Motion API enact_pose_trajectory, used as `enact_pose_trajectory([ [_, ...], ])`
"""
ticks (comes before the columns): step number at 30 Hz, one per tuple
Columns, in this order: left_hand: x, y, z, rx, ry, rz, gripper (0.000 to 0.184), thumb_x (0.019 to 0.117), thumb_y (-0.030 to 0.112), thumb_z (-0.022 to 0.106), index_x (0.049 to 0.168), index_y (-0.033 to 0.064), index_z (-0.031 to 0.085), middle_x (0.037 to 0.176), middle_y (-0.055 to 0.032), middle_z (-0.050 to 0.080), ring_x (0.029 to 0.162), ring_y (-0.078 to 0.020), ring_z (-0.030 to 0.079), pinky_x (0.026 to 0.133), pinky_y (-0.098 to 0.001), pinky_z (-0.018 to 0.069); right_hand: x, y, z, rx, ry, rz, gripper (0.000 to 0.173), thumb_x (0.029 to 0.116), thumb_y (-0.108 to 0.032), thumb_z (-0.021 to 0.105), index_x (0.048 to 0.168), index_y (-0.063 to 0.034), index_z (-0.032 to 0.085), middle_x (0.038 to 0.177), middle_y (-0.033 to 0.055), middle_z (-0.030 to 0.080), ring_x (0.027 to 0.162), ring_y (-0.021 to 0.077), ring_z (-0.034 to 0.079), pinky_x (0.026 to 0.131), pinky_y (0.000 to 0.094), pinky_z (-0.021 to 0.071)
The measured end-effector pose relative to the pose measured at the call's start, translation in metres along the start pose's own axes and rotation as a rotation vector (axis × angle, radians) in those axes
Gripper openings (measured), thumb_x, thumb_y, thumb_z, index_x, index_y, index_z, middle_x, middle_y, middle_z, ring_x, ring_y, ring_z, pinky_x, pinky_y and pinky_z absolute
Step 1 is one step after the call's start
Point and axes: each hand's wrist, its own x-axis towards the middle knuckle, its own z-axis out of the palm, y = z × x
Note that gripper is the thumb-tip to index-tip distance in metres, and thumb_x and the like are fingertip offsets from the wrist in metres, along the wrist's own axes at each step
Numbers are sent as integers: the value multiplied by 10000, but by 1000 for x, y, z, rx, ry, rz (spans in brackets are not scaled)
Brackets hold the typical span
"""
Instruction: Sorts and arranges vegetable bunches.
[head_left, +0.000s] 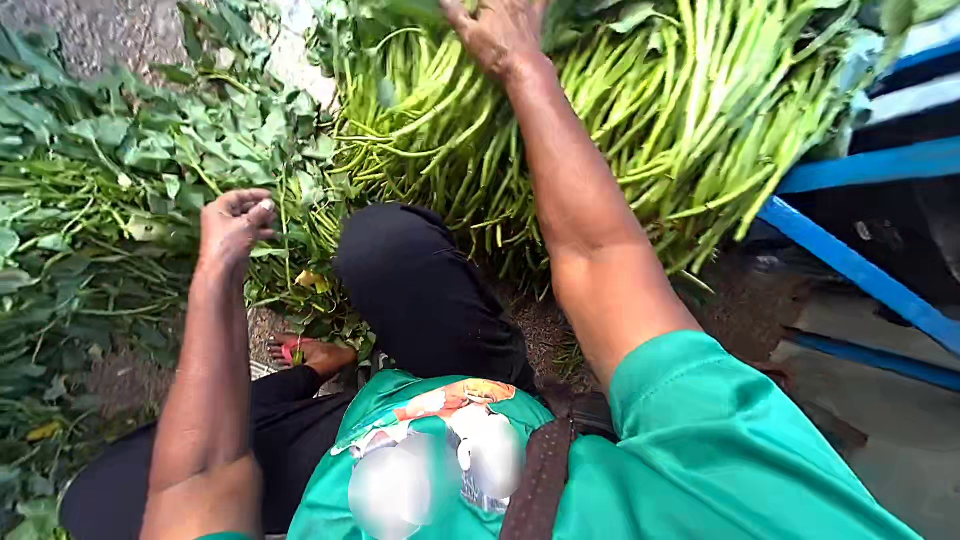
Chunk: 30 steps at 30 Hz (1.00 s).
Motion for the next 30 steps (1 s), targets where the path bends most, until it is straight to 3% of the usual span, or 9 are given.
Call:
enact_pose_trajectory([
  [2,-12,-33,-6,-17,135,-82,294,1036,165,603,1296,27,606,1194,-133,664,941,-164,678,802,-362,578,5,16,18,-54,38,4,797,977,-744,369,1525,-185,522,1598,139,459,1540,376,304,1218,735,9],
  [5,-15,-66,-6,-46,244,-103,288,1019,136,620,1265,-13,617,1164,-177,676,911,-212,685,794,-401,580,8,36,20,-56,76,-11,793,996,-710,355,1641,-250,317,1722,131,201,1600,379,99,1209,750,12],
  [10,3,-78,23,70,258,-52,293,1025,198,616,1211,-23,665,1127,-209,702,971,-301,713,896,-491,579,16,30,4,-45,36,-37,830,998,-708,354,1663,-224,240,1733,158,128,1600,409,9,1199,760,8],
  [13,7,-70,33,210,205,-124,400,1039,346,596,1216,-2,682,1188,-239,690,1145,-400,652,1004,-626,470,14,22,-13,3,87,-93,837,994,-718,360,1654,-211,272,1723,151,183,1601,393,51,1222,727,52],
  [15,8,-71,34,245,145,-159,392,1014,354,635,1206,19,702,1206,-241,686,1182,-425,630,1010,-665,453,-2,5,-27,47,240,-139,747,1017,-626,408,1590,-148,415,1679,177,293,1585,374,166,1243,666,116],
  [19,-4,-80,23,83,23,-236,323,1028,265,637,1228,18,693,1148,-219,693,1029,-339,667,937,-552,516,-61,-63,-45,167,420,-278,490,1039,-384,505,1325,-15,655,1421,243,568,1414,332,469,1219,468,296],
  [22,-40,-74,3,-59,87,-186,273,1039,232,619,1202,25,690,970,-111,696,728,-146,608,695,-346,533,-112,-130,-34,355,183,-574,368,1047,-237,515,1290,3,652,1294,184,654,1108,191,669,973,333,539],
  [25,-80,-69,-16,-169,196,-75,236,1030,187,634,1171,7,695,972,-97,703,710,-112,624,677,-310,551,-173,-204,8,376,-228,-721,337,1049,-161,550,1343,-12,621,1344,173,619,922,190,720,817,375,622],
  [30,-123,-83,-31,-260,496,121,194,998,165,666,1090,3,721,935,-79,719,761,-105,658,719,-308,565,-237,-273,124,322,-544,-785,472,1012,-188,646,1442,-13,560,1386,221,608,1238,346,631,1085,516,491],
])
